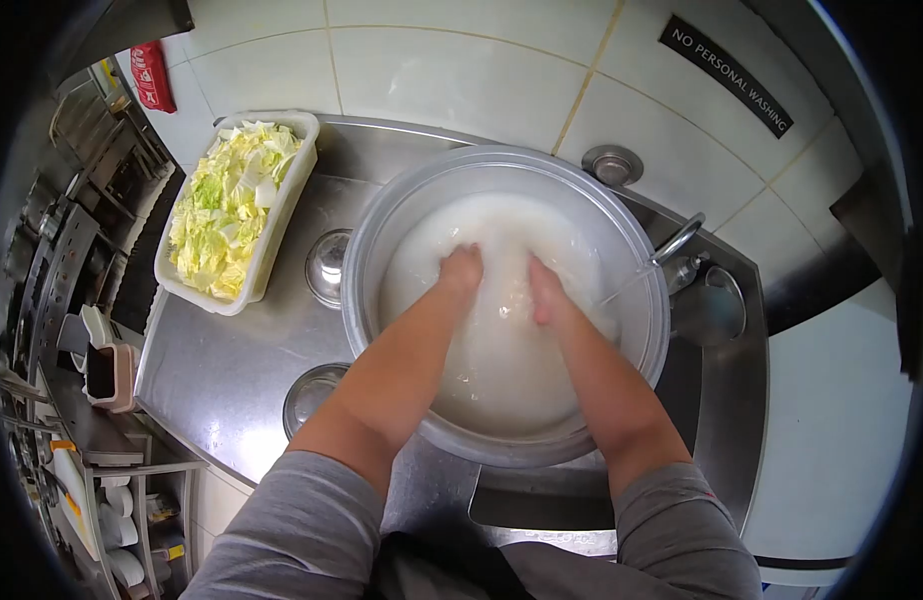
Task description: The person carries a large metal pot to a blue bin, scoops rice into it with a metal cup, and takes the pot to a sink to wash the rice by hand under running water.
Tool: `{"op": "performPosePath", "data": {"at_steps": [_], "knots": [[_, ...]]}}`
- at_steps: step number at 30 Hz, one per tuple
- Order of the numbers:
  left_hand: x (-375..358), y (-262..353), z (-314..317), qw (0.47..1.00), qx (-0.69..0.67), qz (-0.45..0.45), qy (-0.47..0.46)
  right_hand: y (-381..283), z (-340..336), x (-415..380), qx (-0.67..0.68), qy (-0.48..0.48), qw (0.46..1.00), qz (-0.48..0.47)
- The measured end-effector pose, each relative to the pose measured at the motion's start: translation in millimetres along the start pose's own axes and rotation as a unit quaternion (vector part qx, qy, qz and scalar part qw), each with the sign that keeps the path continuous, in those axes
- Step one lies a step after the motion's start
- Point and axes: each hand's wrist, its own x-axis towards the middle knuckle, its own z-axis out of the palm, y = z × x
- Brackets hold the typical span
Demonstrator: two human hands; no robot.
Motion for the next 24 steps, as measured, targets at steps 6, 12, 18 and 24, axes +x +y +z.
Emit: {"op": "performPosePath", "data": {"at_steps": [6,12,18,24], "knots": [[-48.9,45.4,-6.3,0.922,-0.372,-0.028,-0.105,22.5,45.9,-15.1,0.130,0.032,0.990,-0.051],[-59.2,51.0,32.3,0.914,-0.387,0.083,-0.091,-3.1,40.9,-26.4,0.194,-0.017,0.969,-0.151],[-86.3,66.5,19.0,0.877,-0.453,-0.015,-0.158,-5.8,46.8,-39.3,0.249,-0.038,0.965,-0.069],[-75.4,65.7,0.1,0.845,-0.481,-0.051,-0.227,0.2,57.6,-40.1,0.143,-0.002,0.984,-0.110]]}}
